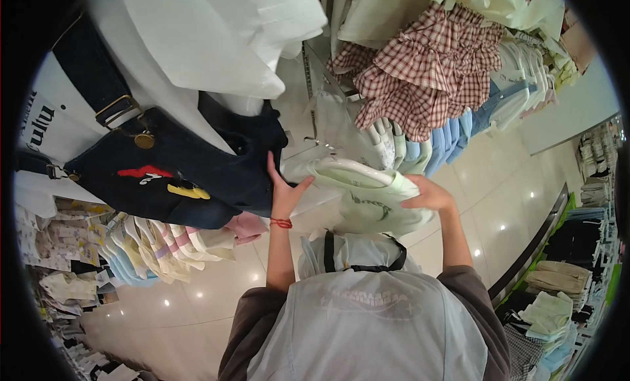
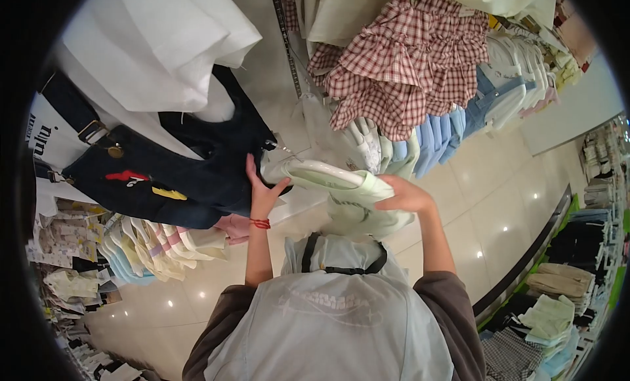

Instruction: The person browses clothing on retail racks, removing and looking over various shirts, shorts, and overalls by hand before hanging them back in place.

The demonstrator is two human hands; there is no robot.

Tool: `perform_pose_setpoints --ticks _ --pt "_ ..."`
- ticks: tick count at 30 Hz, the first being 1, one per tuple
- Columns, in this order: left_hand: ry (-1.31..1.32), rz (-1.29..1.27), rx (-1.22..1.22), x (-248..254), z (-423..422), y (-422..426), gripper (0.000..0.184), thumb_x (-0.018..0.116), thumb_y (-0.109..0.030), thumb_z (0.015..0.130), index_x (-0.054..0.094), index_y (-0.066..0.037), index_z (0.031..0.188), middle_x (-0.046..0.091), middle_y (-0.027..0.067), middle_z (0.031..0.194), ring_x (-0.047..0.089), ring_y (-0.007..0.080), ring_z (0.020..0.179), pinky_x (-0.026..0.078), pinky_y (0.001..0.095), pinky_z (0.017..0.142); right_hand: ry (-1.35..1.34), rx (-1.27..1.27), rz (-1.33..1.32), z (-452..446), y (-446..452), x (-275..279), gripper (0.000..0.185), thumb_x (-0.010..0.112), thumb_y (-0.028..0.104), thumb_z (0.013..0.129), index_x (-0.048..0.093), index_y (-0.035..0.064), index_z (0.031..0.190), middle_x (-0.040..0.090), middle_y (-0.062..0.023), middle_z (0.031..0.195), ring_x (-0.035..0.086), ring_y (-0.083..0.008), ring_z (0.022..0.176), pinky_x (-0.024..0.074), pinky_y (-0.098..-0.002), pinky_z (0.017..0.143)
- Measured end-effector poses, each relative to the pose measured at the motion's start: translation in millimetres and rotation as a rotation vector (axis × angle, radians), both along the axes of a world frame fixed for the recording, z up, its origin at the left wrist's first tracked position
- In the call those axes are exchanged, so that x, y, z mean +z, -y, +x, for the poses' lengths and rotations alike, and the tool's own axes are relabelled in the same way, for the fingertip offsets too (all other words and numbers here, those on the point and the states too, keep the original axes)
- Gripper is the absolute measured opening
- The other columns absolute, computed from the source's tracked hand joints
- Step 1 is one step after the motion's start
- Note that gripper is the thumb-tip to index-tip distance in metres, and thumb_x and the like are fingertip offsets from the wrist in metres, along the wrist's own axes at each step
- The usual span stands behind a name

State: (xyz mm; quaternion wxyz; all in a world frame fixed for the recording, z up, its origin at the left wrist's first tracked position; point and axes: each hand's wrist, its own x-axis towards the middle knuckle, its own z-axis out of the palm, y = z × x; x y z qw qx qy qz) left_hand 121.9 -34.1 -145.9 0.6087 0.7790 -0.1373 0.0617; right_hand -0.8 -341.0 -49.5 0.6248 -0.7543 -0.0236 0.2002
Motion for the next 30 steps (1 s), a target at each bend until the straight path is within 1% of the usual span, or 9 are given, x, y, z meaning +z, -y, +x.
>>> perform_pose_setpoints --ticks 2,5,7,8,10,13,16,24,30 --pt "0.1 0.066 -0.159 16.2 4.6 -2.4 0.074 0.075 -0.015 0.065 0.034 -0.001 0.126 0.045 0.017 0.123 0.044 0.0246 0.113 0.035 0.032 0.094 -0.1 -0.003 0.07 -1.7 11.8 -1.8 0.055 0.067 0.01 0.069 0.047 0.0013 0.119 0.058 -0.0053 0.106 0.051 -0.012 0.096 0.0413 -0.0289 0.083" --pt "-0.23 0.256 -0.421 23.6 0.5 0.3 0.039 0.07 -0.022 0.072 0.053 -0.002 0.101 0.062 0.0136 0.089 0.061 0.0247 0.082 0.046 0.0324 0.071 -0.106 0.013 -0.007 -2.5 18.6 -6.0 0.056 0.068 0.013 0.07 0.047 0.0022 0.12 0.058 -0.0055 0.107 0.052 -0.0137 0.096 0.0413 -0.0292 0.083" --pt "-0.045 0.435 -0.345 28.0 -13.0 3.4 0.033 0.067 -0.029 0.074 0.053 -0.002 0.088 0.06 0.0135 0.074 0.059 0.0288 0.068 0.045 0.034 0.059 -0.02 0.09 -0.183 2.3 13.8 -2.3 0.051 0.068 0.017 0.07 0.05 0.0025 0.115 0.06 -0.0079 0.103 0.055 -0.0173 0.092 0.0428 -0.0311 0.08" --pt "0.047 0.523 -0.306 31.0 -20.0 5.9 0.034 0.065 -0.032 0.075 0.053 -0.002 0.081 0.059 0.0135 0.066 0.059 0.0308 0.061 0.044 0.0348 0.054 0.069 0.069 -0.392 4.6 8.0 0.4 0.048 0.069 0.017 0.07 0.051 0.002 0.112 0.061 -0.0099 0.1 0.057 -0.02 0.088 0.0436 -0.0311 0.078" --pt "0.045 0.557 -0.34 43.9 -32.6 9.7 0.037 0.065 -0.038 0.074 0.052 -0.003 0.079 0.058 0.0153 0.068 0.056 0.0351 0.065 0.044 0.037 0.053 0.235 0.024 -0.801 5.3 -12.0 6.0 0.043 0.07 0.019 0.07 0.053 0.0009 0.105 0.062 -0.0138 0.094 0.059 -0.0256 0.081 0.0452 -0.0311 0.074" --pt "0.091 0.603 -0.335 56.5 -42.9 11.6 0.034 0.066 -0.034 0.074 0.052 -0.004 0.078 0.057 0.015 0.066 0.056 0.0348 0.064 0.043 0.0365 0.053 0.387 -0.081 -0.517 6.0 -29.5 -7.0 0.033 0.069 0.022 0.073 0.054 0.0008 0.093 0.06 -0.0182 0.079 0.056 -0.0329 0.067 0.045 -0.0341 0.064" --pt "0.062 0.628 -0.308 63.4 -44.9 2.1 0.034 0.067 -0.035 0.073 0.054 -0.004 0.08 0.058 0.0139 0.068 0.057 0.033 0.064 0.044 0.0353 0.054 0.426 -0.099 -0.571 3.7 -36.3 -4.1 0.03 0.065 0.029 0.077 0.056 0.0011 0.083 0.055 -0.018 0.065 0.054 -0.0335 0.061 0.0424 -0.037 0.057" --pt "-0.034 0.366 -0.319 57.7 -48.7 -9.7 0.033 0.073 -0.027 0.069 0.054 -0.002 0.082 0.06 0.0121 0.068 0.058 0.0254 0.059 0.045 0.0295 0.054 0.381 -0.195 -0.546 -3.7 -12.6 10.7 0.031 0.066 0.027 0.077 0.053 -0.0009 0.075 0.05 -0.0173 0.062 0.045 -0.0278 0.052 0.0384 -0.0345 0.052" --pt "0.064 0.351 -0.283 68.0 -57.1 -5.6 0.034 0.074 -0.026 0.067 0.054 -0.003 0.082 0.06 0.0119 0.066 0.06 0.0242 0.059 0.045 0.0282 0.054 0.427 -0.274 -0.553 -17.0 4.5 15.5 0.032 0.066 0.027 0.076 0.053 -0.0013 0.075 0.05 -0.0158 0.061 0.045 -0.0263 0.051 0.0383 -0.0334 0.051"
